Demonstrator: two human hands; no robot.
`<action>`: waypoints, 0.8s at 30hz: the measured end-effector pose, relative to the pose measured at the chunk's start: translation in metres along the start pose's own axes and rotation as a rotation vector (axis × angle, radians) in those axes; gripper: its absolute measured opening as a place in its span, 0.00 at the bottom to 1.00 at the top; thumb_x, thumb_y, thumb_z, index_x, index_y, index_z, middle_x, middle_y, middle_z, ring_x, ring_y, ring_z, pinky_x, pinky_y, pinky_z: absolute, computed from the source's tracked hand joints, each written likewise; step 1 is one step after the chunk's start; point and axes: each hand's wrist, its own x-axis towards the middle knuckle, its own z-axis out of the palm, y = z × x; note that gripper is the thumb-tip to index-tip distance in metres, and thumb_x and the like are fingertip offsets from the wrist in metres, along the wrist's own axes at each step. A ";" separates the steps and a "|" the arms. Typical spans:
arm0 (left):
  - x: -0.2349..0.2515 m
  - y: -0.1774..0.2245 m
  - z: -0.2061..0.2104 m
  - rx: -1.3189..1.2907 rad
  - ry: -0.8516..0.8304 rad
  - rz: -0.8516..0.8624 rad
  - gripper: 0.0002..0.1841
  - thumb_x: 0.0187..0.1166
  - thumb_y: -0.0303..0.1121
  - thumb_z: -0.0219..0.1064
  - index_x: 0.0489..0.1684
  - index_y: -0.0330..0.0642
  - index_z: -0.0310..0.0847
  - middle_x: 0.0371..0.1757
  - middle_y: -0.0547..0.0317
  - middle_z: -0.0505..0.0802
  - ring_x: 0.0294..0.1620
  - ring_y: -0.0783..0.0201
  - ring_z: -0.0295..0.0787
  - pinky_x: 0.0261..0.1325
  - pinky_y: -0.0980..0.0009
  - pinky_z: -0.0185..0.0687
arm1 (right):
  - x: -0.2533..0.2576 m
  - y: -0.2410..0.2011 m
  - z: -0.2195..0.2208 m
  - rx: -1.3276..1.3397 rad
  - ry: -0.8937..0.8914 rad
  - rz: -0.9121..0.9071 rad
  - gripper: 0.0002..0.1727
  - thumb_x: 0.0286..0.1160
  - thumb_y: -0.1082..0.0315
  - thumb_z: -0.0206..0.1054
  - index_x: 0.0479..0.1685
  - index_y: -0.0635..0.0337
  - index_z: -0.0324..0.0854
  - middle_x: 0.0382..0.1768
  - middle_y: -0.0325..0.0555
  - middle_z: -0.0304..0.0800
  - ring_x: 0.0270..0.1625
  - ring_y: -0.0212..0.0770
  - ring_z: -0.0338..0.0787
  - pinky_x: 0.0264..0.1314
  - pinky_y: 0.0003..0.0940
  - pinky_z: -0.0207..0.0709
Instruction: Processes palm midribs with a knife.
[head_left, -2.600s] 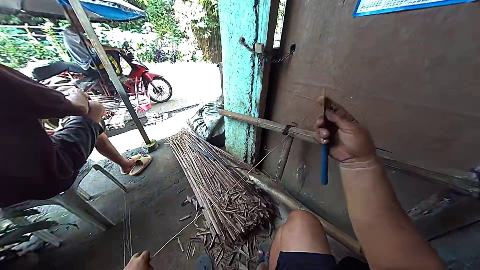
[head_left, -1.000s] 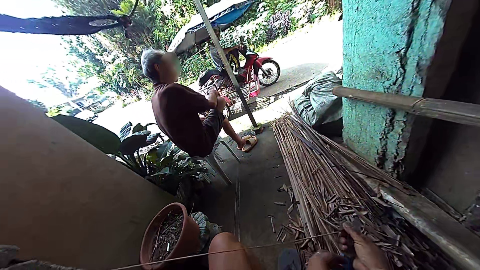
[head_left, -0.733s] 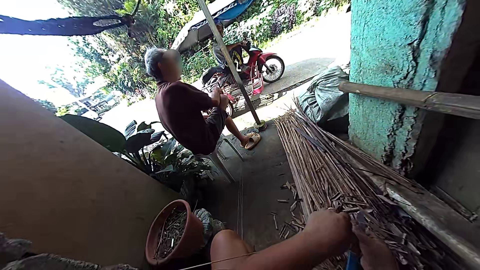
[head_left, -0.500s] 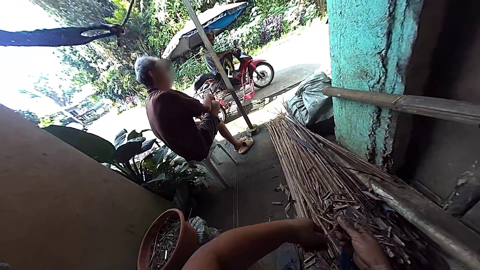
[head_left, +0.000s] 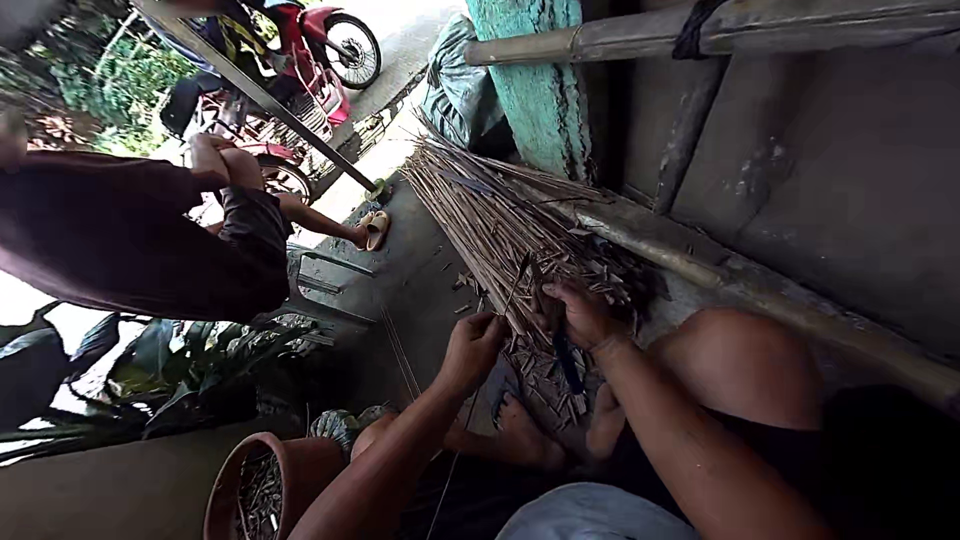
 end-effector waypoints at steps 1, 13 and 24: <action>-0.001 0.001 -0.002 0.024 0.032 0.027 0.14 0.88 0.33 0.55 0.33 0.40 0.84 0.17 0.70 0.77 0.12 0.76 0.66 0.17 0.77 0.65 | -0.003 -0.001 0.000 -0.034 -0.072 0.020 0.16 0.91 0.68 0.42 0.50 0.64 0.76 0.27 0.42 0.88 0.20 0.34 0.85 0.21 0.27 0.82; -0.036 0.001 -0.006 0.280 0.040 0.160 0.15 0.85 0.34 0.57 0.27 0.44 0.85 0.16 0.73 0.75 0.15 0.79 0.66 0.21 0.78 0.62 | -0.005 -0.006 -0.004 -0.156 -0.123 0.021 0.13 0.92 0.67 0.53 0.44 0.63 0.81 0.23 0.39 0.86 0.16 0.29 0.79 0.17 0.21 0.74; -0.051 -0.017 -0.016 -0.149 -0.038 -0.070 0.17 0.91 0.33 0.51 0.36 0.36 0.84 0.15 0.66 0.76 0.11 0.74 0.69 0.16 0.78 0.68 | -0.006 -0.012 -0.009 -0.158 -0.042 0.120 0.14 0.94 0.64 0.50 0.50 0.62 0.79 0.24 0.40 0.85 0.15 0.29 0.78 0.16 0.21 0.72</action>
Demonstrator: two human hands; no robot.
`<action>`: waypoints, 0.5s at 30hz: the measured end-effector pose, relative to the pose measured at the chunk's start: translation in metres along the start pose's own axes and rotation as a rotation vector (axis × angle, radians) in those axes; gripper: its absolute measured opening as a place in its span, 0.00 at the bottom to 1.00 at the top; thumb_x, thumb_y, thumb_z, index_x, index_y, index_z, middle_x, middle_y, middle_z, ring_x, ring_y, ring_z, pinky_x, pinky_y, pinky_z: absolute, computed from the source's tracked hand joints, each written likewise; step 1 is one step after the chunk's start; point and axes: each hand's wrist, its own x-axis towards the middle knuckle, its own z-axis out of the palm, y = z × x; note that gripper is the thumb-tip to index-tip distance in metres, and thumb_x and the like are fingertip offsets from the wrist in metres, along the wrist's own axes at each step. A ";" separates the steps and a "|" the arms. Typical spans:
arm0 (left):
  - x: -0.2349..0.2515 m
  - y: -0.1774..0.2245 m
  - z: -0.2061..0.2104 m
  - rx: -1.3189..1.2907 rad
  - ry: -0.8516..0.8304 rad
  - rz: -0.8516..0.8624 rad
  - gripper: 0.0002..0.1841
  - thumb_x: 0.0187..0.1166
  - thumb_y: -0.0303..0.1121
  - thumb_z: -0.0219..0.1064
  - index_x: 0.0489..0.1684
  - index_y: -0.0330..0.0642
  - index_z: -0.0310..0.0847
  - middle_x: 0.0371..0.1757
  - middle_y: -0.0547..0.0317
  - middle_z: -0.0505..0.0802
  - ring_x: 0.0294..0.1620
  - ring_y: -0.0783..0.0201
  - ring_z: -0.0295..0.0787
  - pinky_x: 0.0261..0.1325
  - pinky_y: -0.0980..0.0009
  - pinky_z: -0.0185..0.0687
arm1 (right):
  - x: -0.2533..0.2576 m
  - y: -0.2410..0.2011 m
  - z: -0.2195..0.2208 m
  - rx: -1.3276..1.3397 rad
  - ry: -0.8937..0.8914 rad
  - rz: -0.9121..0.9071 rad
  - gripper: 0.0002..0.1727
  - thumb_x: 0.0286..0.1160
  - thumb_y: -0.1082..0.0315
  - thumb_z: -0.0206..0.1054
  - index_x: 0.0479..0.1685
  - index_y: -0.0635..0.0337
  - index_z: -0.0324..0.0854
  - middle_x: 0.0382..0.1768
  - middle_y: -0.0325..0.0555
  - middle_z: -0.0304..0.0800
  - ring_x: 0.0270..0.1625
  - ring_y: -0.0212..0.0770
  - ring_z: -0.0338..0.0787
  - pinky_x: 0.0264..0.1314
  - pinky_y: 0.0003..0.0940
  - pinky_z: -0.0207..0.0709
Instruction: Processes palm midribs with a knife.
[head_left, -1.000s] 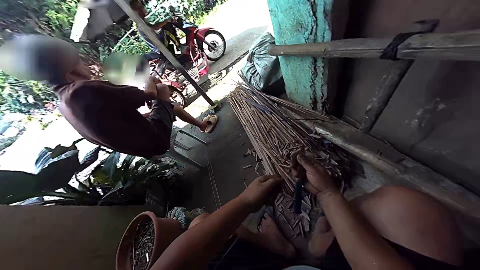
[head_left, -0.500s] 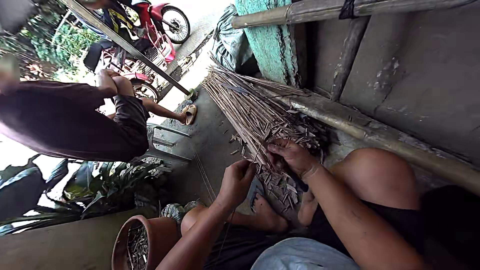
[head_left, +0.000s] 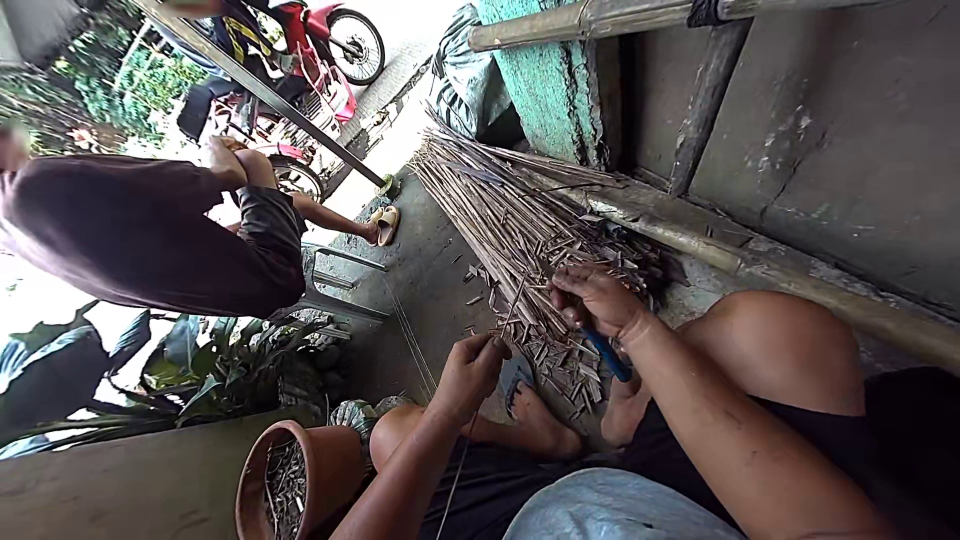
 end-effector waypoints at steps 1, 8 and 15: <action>0.000 -0.001 0.000 -0.114 0.000 -0.013 0.18 0.92 0.33 0.49 0.37 0.36 0.83 0.14 0.66 0.76 0.11 0.74 0.69 0.16 0.79 0.69 | -0.006 0.001 0.004 -0.015 -0.118 -0.010 0.14 0.93 0.65 0.50 0.58 0.62 0.79 0.26 0.39 0.86 0.17 0.29 0.80 0.17 0.21 0.74; -0.005 0.006 0.010 -0.836 -0.295 -0.124 0.21 0.94 0.40 0.42 0.28 0.48 0.75 0.17 0.71 0.72 0.12 0.77 0.66 0.17 0.82 0.65 | -0.024 0.013 0.026 0.099 -0.506 0.002 0.22 0.87 0.67 0.55 0.78 0.55 0.72 0.24 0.37 0.85 0.18 0.29 0.82 0.18 0.22 0.77; -0.015 0.008 0.015 -0.871 -0.338 -0.158 0.19 0.92 0.39 0.47 0.28 0.47 0.76 0.16 0.72 0.72 0.12 0.77 0.67 0.16 0.83 0.65 | -0.001 -0.009 0.000 0.261 0.063 -0.176 0.20 0.97 0.60 0.42 0.75 0.52 0.73 0.21 0.35 0.80 0.12 0.24 0.72 0.14 0.18 0.69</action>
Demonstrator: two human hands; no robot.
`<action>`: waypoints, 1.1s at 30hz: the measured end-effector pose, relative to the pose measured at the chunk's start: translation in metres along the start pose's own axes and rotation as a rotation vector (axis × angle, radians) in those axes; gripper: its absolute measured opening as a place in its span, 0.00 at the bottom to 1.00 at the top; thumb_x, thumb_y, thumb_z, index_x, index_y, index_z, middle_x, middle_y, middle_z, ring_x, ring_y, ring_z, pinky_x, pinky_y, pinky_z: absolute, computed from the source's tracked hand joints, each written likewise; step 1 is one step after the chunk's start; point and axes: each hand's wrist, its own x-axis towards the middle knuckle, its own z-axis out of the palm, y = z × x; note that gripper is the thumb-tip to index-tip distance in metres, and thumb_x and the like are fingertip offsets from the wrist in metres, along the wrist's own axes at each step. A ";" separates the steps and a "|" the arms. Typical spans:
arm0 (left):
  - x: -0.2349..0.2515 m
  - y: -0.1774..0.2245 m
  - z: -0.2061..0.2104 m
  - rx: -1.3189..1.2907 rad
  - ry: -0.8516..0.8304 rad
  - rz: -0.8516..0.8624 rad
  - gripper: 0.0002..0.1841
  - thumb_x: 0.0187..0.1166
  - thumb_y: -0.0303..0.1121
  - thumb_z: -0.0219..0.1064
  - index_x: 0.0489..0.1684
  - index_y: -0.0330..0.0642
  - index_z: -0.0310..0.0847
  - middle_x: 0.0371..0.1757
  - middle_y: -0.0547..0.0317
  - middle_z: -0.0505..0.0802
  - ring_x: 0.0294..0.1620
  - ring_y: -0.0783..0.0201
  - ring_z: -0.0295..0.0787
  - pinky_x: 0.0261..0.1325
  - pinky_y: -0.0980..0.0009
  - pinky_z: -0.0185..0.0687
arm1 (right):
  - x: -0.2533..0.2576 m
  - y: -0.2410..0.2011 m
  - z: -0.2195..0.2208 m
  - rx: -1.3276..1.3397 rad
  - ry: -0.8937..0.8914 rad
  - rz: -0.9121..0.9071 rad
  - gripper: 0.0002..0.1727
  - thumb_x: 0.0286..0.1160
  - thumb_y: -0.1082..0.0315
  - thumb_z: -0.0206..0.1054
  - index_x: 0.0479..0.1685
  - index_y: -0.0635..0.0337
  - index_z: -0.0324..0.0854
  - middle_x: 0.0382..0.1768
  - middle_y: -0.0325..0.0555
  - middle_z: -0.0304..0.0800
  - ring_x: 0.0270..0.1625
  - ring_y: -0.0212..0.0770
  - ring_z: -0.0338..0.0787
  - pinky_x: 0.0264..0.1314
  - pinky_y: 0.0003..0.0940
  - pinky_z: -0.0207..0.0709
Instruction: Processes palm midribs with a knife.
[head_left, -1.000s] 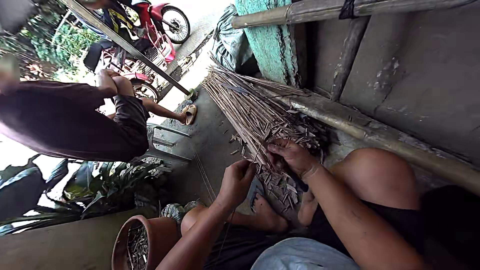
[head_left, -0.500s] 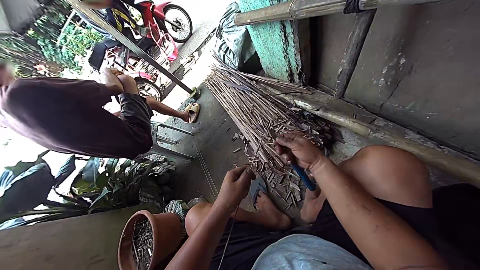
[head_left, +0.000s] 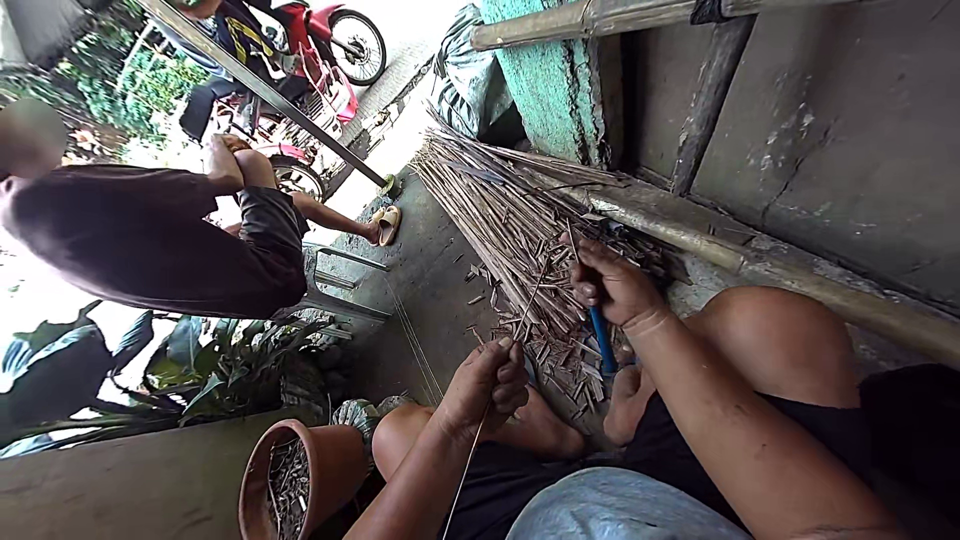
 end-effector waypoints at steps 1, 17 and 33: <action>0.001 0.001 -0.001 0.048 0.022 0.028 0.19 0.93 0.39 0.46 0.29 0.46 0.77 0.16 0.72 0.72 0.12 0.77 0.67 0.16 0.82 0.65 | -0.005 -0.001 0.001 -0.022 -0.061 0.004 0.21 0.96 0.60 0.42 0.76 0.50 0.73 0.21 0.35 0.80 0.13 0.25 0.73 0.14 0.18 0.70; 0.007 0.001 0.019 1.105 0.185 0.403 0.17 0.89 0.31 0.55 0.34 0.30 0.86 0.25 0.59 0.86 0.24 0.73 0.77 0.32 0.72 0.76 | -0.016 -0.009 -0.008 -0.045 -0.122 0.031 0.22 0.94 0.60 0.36 0.72 0.39 0.74 0.20 0.24 0.82 0.12 0.18 0.72 0.13 0.14 0.69; 0.003 0.007 0.004 0.988 0.171 0.377 0.16 0.91 0.32 0.54 0.47 0.31 0.87 0.23 0.61 0.82 0.18 0.73 0.71 0.24 0.75 0.70 | -0.026 -0.021 -0.003 -0.192 -0.297 0.038 0.23 0.93 0.61 0.36 0.72 0.35 0.74 0.25 0.23 0.89 0.17 0.19 0.79 0.18 0.16 0.73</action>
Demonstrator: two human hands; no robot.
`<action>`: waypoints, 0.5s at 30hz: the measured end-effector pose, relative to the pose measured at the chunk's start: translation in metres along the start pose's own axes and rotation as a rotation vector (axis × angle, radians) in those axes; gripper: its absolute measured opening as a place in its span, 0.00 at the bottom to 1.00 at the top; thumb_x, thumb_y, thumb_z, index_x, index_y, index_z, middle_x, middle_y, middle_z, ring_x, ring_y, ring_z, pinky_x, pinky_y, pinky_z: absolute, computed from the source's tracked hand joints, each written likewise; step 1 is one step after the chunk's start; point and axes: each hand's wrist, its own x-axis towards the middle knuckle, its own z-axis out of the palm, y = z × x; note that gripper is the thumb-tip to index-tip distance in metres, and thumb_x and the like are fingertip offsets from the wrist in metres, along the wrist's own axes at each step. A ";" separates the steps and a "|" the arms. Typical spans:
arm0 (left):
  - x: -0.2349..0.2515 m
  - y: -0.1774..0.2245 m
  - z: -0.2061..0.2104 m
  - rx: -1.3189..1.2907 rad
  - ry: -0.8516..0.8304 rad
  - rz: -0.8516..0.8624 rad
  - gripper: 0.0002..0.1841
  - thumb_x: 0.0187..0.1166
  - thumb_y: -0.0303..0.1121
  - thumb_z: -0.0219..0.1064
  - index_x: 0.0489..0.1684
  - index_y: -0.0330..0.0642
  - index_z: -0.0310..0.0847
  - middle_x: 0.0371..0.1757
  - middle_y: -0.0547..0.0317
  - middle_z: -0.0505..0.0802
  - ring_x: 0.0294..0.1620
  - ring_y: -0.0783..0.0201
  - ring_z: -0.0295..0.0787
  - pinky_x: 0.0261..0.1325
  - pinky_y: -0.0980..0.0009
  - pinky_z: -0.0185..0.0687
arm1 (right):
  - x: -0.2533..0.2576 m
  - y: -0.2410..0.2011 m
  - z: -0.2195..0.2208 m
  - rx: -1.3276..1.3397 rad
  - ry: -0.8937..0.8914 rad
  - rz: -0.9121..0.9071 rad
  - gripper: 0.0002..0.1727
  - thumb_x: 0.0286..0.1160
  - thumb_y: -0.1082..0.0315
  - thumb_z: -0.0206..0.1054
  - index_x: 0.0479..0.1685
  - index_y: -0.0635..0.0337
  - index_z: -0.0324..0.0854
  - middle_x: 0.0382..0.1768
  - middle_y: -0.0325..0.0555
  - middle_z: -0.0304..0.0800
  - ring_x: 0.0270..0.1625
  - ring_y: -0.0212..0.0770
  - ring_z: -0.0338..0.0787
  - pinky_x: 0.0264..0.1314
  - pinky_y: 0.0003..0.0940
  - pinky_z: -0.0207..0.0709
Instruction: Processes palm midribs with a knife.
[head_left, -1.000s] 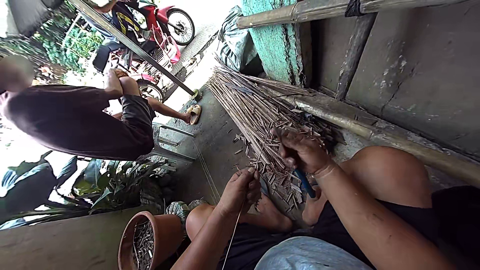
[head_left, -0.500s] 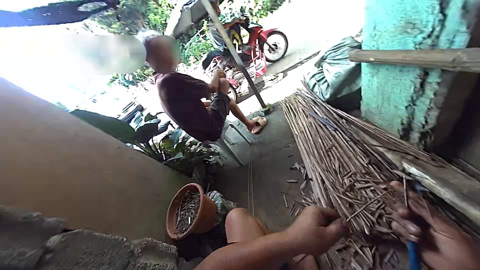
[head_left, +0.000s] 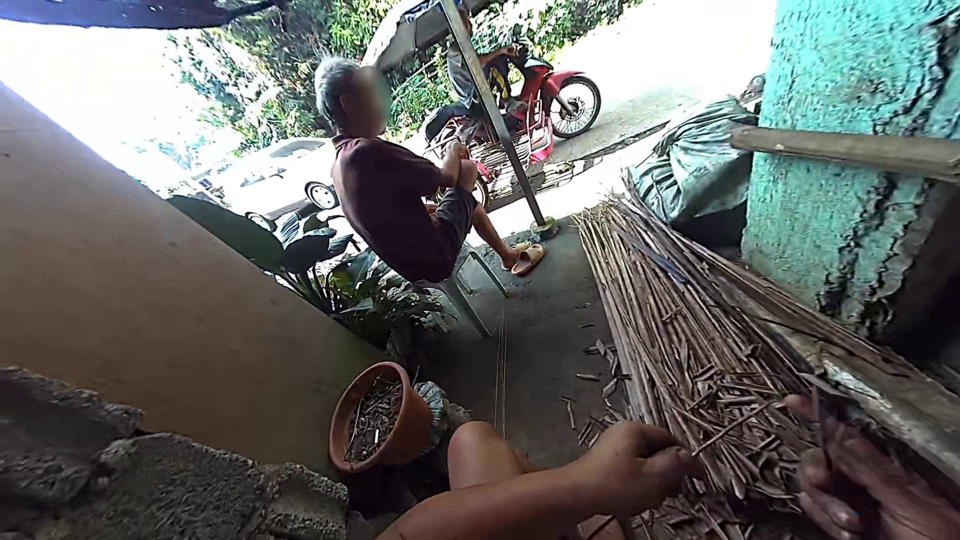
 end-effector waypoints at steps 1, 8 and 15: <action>0.001 0.002 -0.001 -0.039 -0.013 -0.015 0.17 0.92 0.33 0.53 0.47 0.31 0.87 0.21 0.62 0.81 0.17 0.73 0.70 0.22 0.75 0.68 | -0.004 0.005 0.010 -0.032 -0.078 0.043 0.22 0.92 0.63 0.40 0.72 0.36 0.77 0.25 0.25 0.89 0.18 0.20 0.79 0.19 0.17 0.74; 0.000 0.001 0.011 -0.793 -0.194 -0.176 0.15 0.93 0.34 0.45 0.43 0.44 0.79 0.17 0.72 0.72 0.11 0.77 0.62 0.15 0.82 0.60 | -0.002 0.024 0.014 0.085 -0.156 -0.012 0.18 0.93 0.55 0.51 0.63 0.26 0.86 0.21 0.25 0.86 0.15 0.21 0.76 0.17 0.18 0.72; -0.007 0.006 0.005 -0.904 -0.178 -0.172 0.16 0.92 0.38 0.44 0.41 0.49 0.80 0.15 0.75 0.73 0.11 0.79 0.64 0.15 0.83 0.61 | -0.004 0.008 0.010 0.092 -0.133 -0.102 0.22 0.89 0.58 0.52 0.77 0.32 0.80 0.20 0.27 0.85 0.13 0.21 0.76 0.14 0.17 0.72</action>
